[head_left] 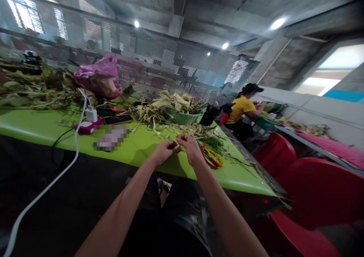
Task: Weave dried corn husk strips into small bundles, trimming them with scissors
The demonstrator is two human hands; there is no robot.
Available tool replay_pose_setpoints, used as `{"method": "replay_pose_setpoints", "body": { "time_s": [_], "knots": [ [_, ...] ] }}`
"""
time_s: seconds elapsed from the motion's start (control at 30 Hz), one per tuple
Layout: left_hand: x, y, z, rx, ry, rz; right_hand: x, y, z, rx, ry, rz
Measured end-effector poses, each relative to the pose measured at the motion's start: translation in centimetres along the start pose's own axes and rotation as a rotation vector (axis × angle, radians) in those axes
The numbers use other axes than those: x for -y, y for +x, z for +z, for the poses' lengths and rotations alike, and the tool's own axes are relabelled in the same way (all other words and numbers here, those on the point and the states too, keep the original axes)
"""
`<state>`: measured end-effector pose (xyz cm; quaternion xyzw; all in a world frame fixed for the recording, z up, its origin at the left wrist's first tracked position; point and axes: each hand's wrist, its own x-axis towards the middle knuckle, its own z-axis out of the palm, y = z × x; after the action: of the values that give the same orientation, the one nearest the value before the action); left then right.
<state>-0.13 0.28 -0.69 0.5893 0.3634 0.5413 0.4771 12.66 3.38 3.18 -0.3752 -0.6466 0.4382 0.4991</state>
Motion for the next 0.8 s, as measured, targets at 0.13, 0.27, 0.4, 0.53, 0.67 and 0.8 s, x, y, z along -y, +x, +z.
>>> {"method": "replay_pose_setpoints", "body": {
  "time_s": [0.13,0.27,0.4,0.53,0.67,0.8],
  "knots": [
    [0.3,0.1,0.0,0.016,0.019,0.019,-0.4,-0.1,0.2,-0.039,0.042,0.014],
    [-0.1,-0.1,0.1,0.029,0.003,0.02,-0.4,0.0,0.2,-0.048,0.071,0.025],
    [-0.9,-0.4,0.1,-0.028,-0.079,-0.027,0.3,0.0,-0.3,-0.012,0.095,0.044],
    [-1.3,-0.6,-0.1,-0.04,-0.149,-0.016,0.4,-0.5,-0.8,0.038,0.123,0.091],
    [-1.4,-0.7,-0.2,-0.03,-0.147,0.016,-0.3,-0.9,-0.7,0.049,0.145,0.121],
    [-1.3,-0.7,-0.1,-0.041,-0.149,0.002,-0.9,-0.8,-0.1,-0.02,0.187,0.084]
  ]
}}
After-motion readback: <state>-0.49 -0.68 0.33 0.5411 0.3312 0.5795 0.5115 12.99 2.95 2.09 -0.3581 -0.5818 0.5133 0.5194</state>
